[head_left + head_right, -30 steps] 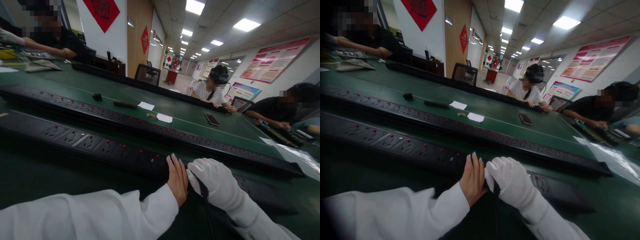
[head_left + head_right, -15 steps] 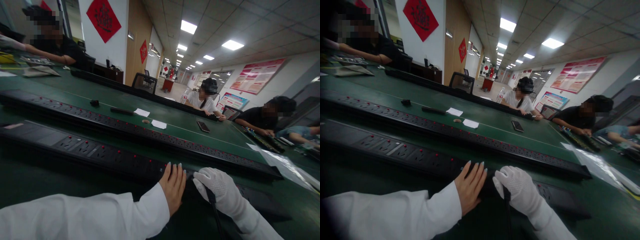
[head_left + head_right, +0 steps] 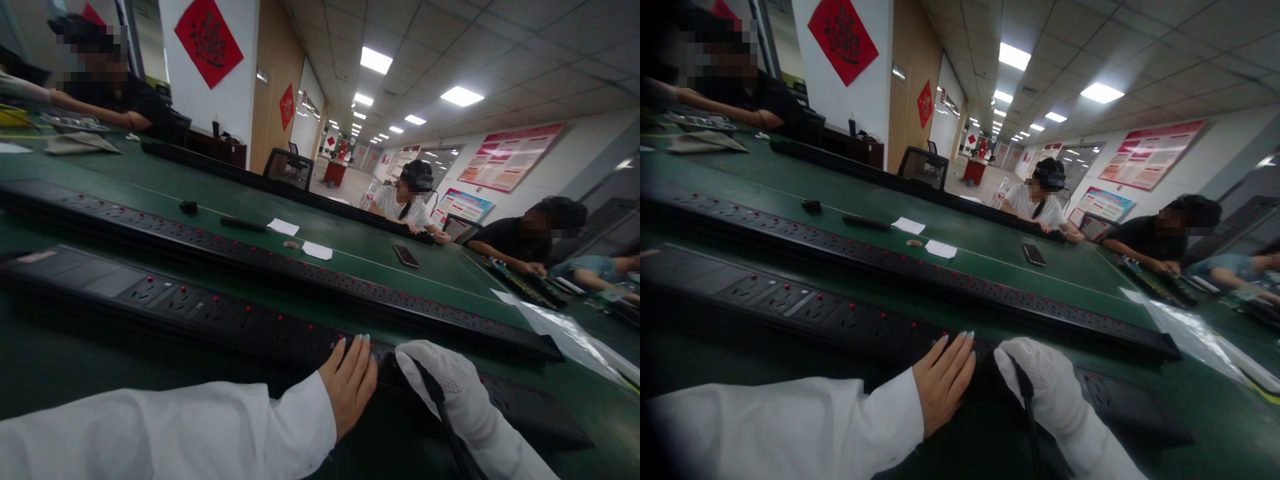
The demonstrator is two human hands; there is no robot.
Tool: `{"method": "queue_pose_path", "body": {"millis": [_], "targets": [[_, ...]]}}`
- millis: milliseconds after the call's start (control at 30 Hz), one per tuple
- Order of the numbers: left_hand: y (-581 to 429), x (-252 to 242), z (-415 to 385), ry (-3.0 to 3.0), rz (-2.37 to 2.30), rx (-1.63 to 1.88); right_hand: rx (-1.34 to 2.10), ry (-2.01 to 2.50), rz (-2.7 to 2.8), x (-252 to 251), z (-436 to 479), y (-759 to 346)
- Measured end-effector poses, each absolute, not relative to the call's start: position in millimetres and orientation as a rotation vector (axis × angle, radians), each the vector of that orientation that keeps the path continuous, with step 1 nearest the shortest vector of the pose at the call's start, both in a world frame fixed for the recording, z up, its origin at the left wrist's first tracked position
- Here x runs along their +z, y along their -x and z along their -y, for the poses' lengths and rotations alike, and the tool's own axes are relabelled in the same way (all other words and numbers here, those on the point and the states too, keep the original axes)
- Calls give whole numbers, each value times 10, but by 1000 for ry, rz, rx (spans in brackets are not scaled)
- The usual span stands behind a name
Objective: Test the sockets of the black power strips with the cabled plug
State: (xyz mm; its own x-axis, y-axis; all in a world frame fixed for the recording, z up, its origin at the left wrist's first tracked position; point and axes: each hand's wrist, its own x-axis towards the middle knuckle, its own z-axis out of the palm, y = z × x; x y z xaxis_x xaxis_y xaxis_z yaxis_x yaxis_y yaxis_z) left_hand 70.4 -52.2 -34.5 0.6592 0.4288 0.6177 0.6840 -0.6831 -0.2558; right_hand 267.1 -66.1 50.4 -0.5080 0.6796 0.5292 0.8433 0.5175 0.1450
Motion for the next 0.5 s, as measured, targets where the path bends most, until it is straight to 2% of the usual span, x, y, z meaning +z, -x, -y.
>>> {"method": "queue_pose_path", "body": {"millis": [267, 500], "targets": [[-709, -363, 539, 2349, 933, -827, -520, 1197, 2279, 437, 643, -2732], [-693, -319, 557, 2405, 1007, -761, -197, 1351, 1733, 885, 703, -2417]]}}
